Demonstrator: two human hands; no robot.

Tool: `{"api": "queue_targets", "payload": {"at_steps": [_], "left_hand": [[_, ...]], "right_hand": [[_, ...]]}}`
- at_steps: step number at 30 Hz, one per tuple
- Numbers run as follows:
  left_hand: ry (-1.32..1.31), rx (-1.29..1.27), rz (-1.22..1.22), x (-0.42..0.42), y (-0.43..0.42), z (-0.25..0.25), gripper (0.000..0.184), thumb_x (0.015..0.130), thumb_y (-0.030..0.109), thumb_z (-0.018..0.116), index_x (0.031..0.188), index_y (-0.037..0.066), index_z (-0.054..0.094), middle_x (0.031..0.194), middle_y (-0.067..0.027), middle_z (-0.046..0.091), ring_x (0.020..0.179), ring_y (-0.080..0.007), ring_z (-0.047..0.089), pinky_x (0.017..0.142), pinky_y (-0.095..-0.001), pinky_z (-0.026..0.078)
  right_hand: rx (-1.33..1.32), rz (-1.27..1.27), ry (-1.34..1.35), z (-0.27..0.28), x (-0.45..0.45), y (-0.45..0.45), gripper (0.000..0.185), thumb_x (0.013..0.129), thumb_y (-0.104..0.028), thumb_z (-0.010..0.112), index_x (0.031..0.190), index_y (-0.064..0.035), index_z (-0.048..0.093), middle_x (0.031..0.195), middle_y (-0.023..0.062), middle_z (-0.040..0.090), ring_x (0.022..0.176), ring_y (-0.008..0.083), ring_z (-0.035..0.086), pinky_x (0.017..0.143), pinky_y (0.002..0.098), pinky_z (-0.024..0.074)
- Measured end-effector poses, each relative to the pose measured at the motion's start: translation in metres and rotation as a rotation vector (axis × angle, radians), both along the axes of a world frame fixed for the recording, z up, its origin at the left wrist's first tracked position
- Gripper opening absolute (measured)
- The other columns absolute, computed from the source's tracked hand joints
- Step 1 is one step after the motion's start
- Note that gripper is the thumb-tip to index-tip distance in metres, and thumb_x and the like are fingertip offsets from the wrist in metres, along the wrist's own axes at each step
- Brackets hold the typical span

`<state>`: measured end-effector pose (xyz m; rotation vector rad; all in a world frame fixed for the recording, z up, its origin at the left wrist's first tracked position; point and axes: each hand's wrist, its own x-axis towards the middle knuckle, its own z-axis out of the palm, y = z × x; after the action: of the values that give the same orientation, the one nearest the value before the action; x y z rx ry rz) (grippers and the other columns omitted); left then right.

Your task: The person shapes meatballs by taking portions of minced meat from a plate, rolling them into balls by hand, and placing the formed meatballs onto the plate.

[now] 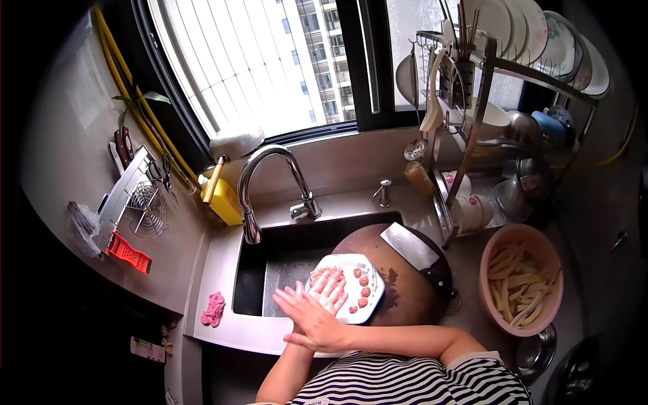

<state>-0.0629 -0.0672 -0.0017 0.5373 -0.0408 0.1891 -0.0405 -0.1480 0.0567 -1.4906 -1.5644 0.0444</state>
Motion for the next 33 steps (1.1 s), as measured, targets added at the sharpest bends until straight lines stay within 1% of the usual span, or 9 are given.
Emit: {"api": "queue_targets", "payload": {"at_steps": [2, 4, 7, 15, 18, 26, 27, 28, 33], "left_hand": [[-0.29, 0.005, -0.093, 0.01, -0.009, -0.019, 0.078, 0.086, 0.067, 0.025, 0.145, 0.016, 0.017, 0.15, -0.0114, 0.016, 0.138, -0.0309, 0.016, 0.111, -0.0484, 0.015], [0.168, -0.191, -0.03, -0.004, -0.027, 0.025, 0.069, 0.089, 0.062, 0.027, 0.145, 0.023, 0.018, 0.15, -0.0073, 0.017, 0.138, -0.0281, 0.015, 0.112, -0.0463, 0.015], [0.109, -0.136, 0.041, -0.013, -0.022, 0.038, 0.062, 0.093, 0.054, 0.026, 0.145, 0.021, 0.019, 0.15, -0.0023, 0.018, 0.138, -0.0269, 0.016, 0.112, -0.0457, 0.015], [0.207, 0.137, 0.12, -0.011, -0.015, 0.029, 0.072, 0.089, 0.063, 0.021, 0.145, 0.018, 0.013, 0.151, -0.0123, 0.011, 0.138, -0.0299, 0.015, 0.112, -0.0473, 0.015], [0.314, -0.106, -0.042, -0.028, -0.012, 0.045, 0.08, 0.089, 0.064, 0.021, 0.144, 0.006, 0.014, 0.149, -0.0124, 0.02, 0.136, -0.0262, 0.021, 0.111, -0.0428, 0.017], [0.299, -0.174, -0.034, -0.022, -0.003, 0.035, 0.08, 0.09, 0.062, 0.02, 0.142, 0.002, 0.016, 0.147, -0.0212, 0.017, 0.136, -0.0344, 0.02, 0.111, -0.0466, 0.017], [0.216, -0.097, -0.034, -0.02, -0.009, 0.027, 0.08, 0.09, 0.063, 0.02, 0.143, 0.004, 0.016, 0.147, -0.0205, 0.017, 0.136, -0.0345, 0.019, 0.111, -0.0472, 0.017], [0.198, -0.096, -0.033, -0.017, -0.016, 0.025, 0.076, 0.091, 0.061, 0.02, 0.143, 0.006, 0.016, 0.148, -0.0176, 0.018, 0.136, -0.0335, 0.02, 0.111, -0.0466, 0.017], [0.203, -0.297, -0.063, -0.017, -0.035, 0.037, 0.071, 0.091, 0.061, 0.024, 0.145, 0.016, 0.015, 0.148, -0.0088, 0.022, 0.137, -0.0287, 0.02, 0.111, -0.0457, 0.016]], "right_hand": [[-0.011, -0.103, 0.134, -0.007, 0.023, 0.016, 0.071, 0.089, -0.049, 0.043, 0.142, -0.0057, 0.023, 0.145, 0.0191, 0.023, 0.134, 0.0377, 0.021, 0.107, 0.0516, 0.0185], [-0.042, -0.202, 0.239, -0.017, 0.045, 0.017, 0.069, 0.09, -0.046, 0.043, 0.141, -0.0053, 0.024, 0.145, 0.0207, 0.022, 0.134, 0.0389, 0.02, 0.107, 0.0514, 0.018], [-0.129, -0.243, 0.086, -0.043, 0.046, 0.003, 0.072, 0.089, -0.049, 0.043, 0.14, -0.0031, 0.025, 0.144, 0.0244, 0.023, 0.134, 0.0408, 0.019, 0.108, 0.0499, 0.0172], [-0.013, -0.076, 0.114, -0.035, 0.028, 0.011, 0.072, 0.089, -0.053, 0.039, 0.142, -0.0072, 0.023, 0.146, 0.0202, 0.02, 0.136, 0.0383, 0.017, 0.107, 0.0533, 0.0166], [-0.154, -0.253, -0.023, -0.033, 0.058, -0.001, 0.068, 0.088, -0.046, 0.046, 0.141, -0.0075, 0.027, 0.145, 0.0212, 0.021, 0.135, 0.0388, 0.019, 0.106, 0.0544, 0.0177], [-0.149, 0.148, 0.016, -0.031, 0.015, -0.033, 0.076, 0.084, -0.039, 0.055, 0.139, 0.0038, 0.025, 0.144, 0.0244, 0.022, 0.135, 0.0386, 0.021, 0.109, 0.0505, 0.0151], [-0.043, 0.149, 0.005, -0.012, 0.019, -0.036, 0.06, 0.081, -0.03, 0.059, 0.125, 0.0082, 0.044, 0.132, 0.0377, 0.03, 0.126, 0.0512, 0.029, 0.103, 0.0561, 0.0266], [-0.143, 0.136, -0.049, -0.02, 0.03, -0.033, 0.077, 0.083, -0.04, 0.055, 0.14, 0.0021, 0.024, 0.144, 0.0238, 0.022, 0.135, 0.039, 0.019, 0.108, 0.052, 0.0157], [-0.22, -0.166, -0.182, -0.028, 0.057, -0.022, 0.072, 0.083, -0.041, 0.053, 0.138, -0.0011, 0.03, 0.144, 0.0239, 0.024, 0.134, 0.041, 0.02, 0.107, 0.0548, 0.0142]]}}
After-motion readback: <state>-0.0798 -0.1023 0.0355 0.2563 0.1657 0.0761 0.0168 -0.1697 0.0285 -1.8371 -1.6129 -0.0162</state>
